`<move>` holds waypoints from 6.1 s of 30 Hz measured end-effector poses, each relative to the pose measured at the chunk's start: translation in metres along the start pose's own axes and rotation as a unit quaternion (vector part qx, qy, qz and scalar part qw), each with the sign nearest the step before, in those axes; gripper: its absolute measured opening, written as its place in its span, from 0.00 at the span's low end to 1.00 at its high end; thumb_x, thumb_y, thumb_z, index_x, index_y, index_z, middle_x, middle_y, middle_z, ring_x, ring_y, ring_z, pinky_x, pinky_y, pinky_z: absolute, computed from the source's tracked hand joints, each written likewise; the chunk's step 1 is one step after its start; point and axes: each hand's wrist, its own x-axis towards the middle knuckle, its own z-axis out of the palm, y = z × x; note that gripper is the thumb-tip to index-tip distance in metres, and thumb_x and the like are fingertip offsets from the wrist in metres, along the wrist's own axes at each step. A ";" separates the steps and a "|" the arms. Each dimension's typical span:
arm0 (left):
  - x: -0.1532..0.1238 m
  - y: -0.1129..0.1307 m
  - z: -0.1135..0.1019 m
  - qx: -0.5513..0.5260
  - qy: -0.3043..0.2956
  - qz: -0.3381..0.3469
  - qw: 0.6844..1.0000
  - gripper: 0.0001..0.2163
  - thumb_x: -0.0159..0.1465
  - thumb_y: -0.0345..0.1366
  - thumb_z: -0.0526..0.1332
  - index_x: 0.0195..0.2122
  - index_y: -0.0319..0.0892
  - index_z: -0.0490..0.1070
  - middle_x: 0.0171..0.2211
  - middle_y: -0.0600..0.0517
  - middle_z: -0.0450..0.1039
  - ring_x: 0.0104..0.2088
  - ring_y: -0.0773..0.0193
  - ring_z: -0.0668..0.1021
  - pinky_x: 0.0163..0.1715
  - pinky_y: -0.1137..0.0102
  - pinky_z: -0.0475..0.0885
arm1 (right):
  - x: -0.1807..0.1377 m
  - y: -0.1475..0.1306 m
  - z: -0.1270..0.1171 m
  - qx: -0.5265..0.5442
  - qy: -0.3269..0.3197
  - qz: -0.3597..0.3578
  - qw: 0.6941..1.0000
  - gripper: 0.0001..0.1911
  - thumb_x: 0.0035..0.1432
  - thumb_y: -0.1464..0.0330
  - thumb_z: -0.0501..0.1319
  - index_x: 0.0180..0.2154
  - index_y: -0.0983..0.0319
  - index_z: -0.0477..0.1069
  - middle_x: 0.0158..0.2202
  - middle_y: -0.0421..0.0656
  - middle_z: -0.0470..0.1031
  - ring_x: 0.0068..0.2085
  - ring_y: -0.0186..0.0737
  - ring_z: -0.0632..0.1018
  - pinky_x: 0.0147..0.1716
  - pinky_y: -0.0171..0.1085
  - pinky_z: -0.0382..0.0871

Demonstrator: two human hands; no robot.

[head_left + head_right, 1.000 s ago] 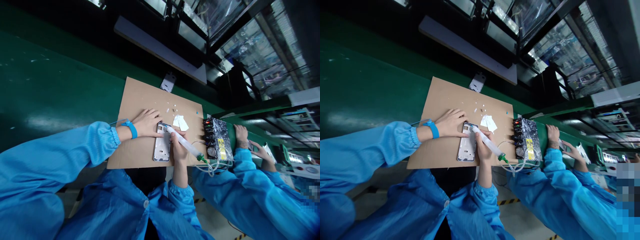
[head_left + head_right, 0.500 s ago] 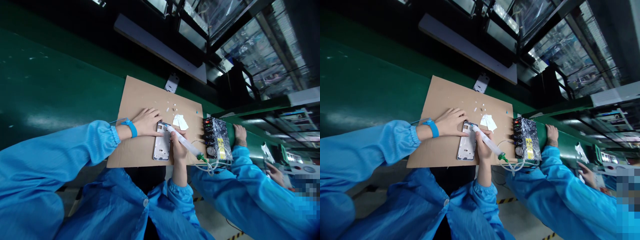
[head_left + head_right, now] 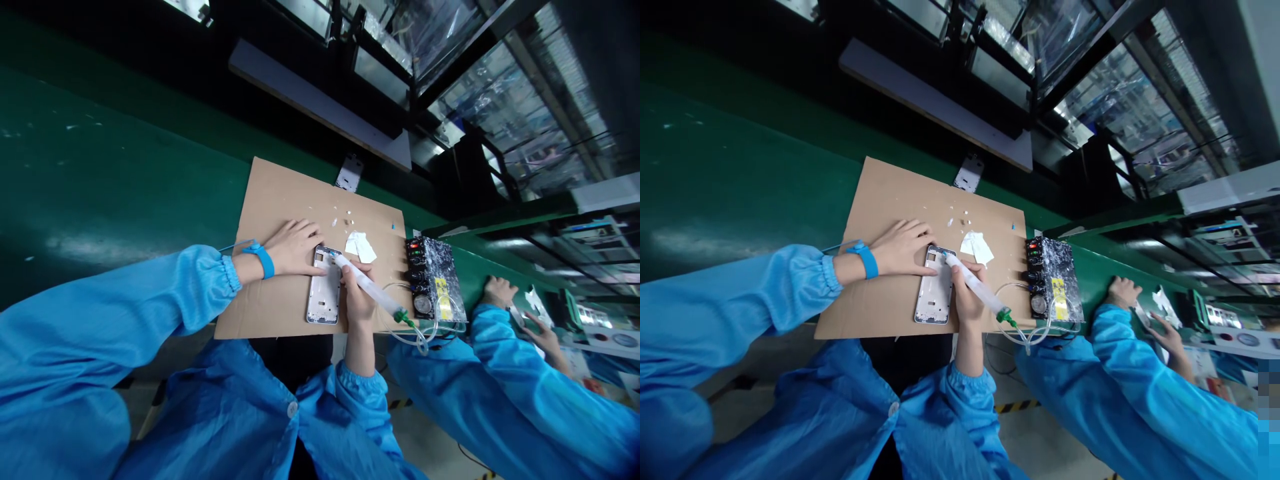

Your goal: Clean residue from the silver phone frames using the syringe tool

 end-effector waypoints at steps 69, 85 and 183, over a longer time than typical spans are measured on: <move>0.000 0.001 -0.001 0.005 -0.013 -0.008 1.000 0.31 0.69 0.65 0.78 0.59 0.45 0.83 0.60 0.42 0.81 0.62 0.40 0.78 0.66 0.49 0.71 | 0.000 -0.001 -0.002 0.016 0.027 0.026 0.999 0.35 0.57 0.34 0.80 0.38 0.55 0.74 0.27 0.35 0.78 0.28 0.39 0.78 0.34 0.40 0.75; -0.001 0.000 -0.001 0.006 -0.006 -0.004 1.000 0.30 0.69 0.65 0.78 0.59 0.46 0.84 0.59 0.43 0.82 0.61 0.41 0.78 0.65 0.50 0.71 | 0.000 0.003 -0.003 0.033 0.016 0.027 0.999 0.31 0.59 0.39 0.81 0.39 0.56 0.74 0.26 0.34 0.76 0.27 0.38 0.77 0.33 0.39 0.73; -0.001 -0.005 0.004 0.003 0.002 0.003 1.000 0.30 0.71 0.67 0.76 0.60 0.47 0.84 0.60 0.42 0.81 0.62 0.40 0.78 0.65 0.49 0.72 | -0.002 -0.006 0.000 0.031 0.040 0.016 0.999 0.34 0.61 0.36 0.80 0.42 0.57 0.75 0.27 0.36 0.77 0.29 0.41 0.79 0.33 0.41 0.74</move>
